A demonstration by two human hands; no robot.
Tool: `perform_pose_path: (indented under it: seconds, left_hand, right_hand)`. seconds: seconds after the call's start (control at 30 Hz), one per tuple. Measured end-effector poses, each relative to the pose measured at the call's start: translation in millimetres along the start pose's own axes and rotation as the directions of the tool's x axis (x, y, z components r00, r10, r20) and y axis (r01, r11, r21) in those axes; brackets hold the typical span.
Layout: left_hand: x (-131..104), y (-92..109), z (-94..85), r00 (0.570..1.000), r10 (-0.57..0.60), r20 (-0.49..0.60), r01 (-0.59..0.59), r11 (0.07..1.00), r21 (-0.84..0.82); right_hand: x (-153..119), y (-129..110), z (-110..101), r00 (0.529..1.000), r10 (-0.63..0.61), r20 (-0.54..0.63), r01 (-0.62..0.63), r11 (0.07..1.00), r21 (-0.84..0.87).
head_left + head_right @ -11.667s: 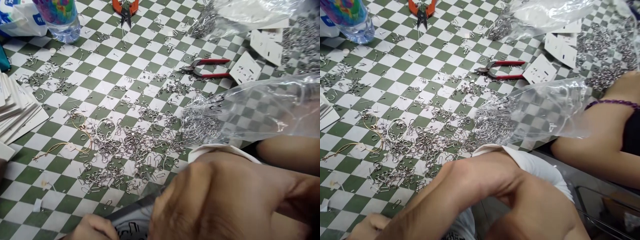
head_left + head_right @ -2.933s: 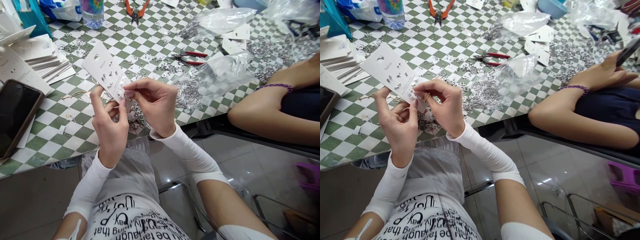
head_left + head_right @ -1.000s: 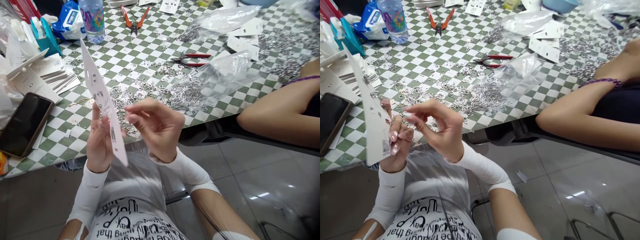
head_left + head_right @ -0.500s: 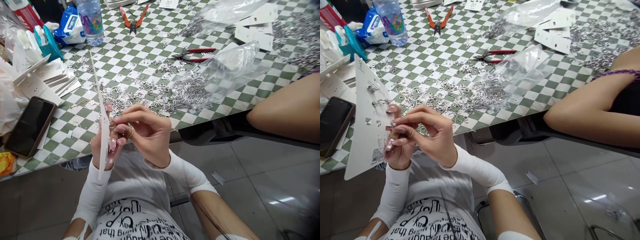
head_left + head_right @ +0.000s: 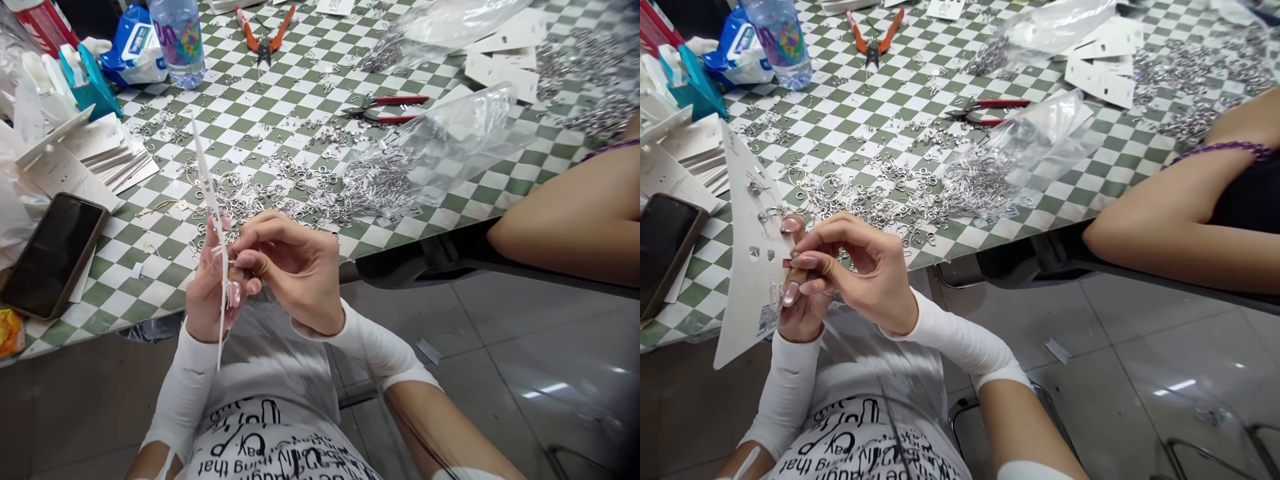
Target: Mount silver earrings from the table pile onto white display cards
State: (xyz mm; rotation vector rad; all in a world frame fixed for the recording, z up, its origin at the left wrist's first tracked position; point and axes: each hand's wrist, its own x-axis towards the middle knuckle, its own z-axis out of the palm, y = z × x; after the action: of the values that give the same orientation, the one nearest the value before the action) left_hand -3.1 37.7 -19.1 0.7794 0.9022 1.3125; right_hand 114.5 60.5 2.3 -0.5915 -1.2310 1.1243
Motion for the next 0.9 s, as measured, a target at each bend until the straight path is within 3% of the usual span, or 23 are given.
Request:
perform_pose_path:
  seconds: [0.17,0.27,0.33,0.4,0.47,0.53,0.63,0.8,0.9]
  left_hand:
    - [-3,-4,-3.5,0.998,0.024,0.05,-0.023,1.0,-0.013]
    - [-7,0,-9.9,0.997,0.059,0.04,-0.057,0.997,-0.043]
    - [-8,9,-15.5,0.997,0.072,0.014,-0.071,0.996,-0.057]
    - [-8,19,-20.4,0.997,0.075,-0.028,-0.076,0.996,-0.05]
    - [-6,28,-23.0,0.982,0.154,-0.109,-0.158,0.987,-0.035]
    - [-4,33,-22.7,0.937,0.268,-0.222,-0.27,0.963,0.023]
    - [1,33,-19.2,0.866,0.37,-0.337,-0.338,0.929,0.151]
    - [5,28,-17.4,0.762,0.475,-0.439,-0.28,0.854,0.438]
    - [6,26,-19.3,0.751,0.473,-0.462,-0.216,0.836,0.504]
  right_hand:
    - [-6,1,4,0.999,-0.021,0.036,0.021,1.0,0.021]
    - [-6,1,3,0.992,-0.097,0.086,0.099,0.995,-0.01]
    - [9,1,-8,0.973,-0.172,0.153,0.19,0.976,-0.109]
    - [41,3,-31,0.957,-0.212,0.198,0.263,0.922,-0.284]
    - [87,8,-60,0.984,-0.139,0.114,0.177,0.857,-0.485]
    - [131,13,-86,0.995,0.061,0.073,-0.002,0.78,-0.626]
    - [171,22,-106,0.981,0.196,0.016,-0.124,0.682,-0.721]
    - [167,25,-100,0.912,0.41,-0.011,-0.239,0.512,-0.825]
    - [159,20,-97,0.884,0.466,0.036,-0.235,0.51,-0.827]
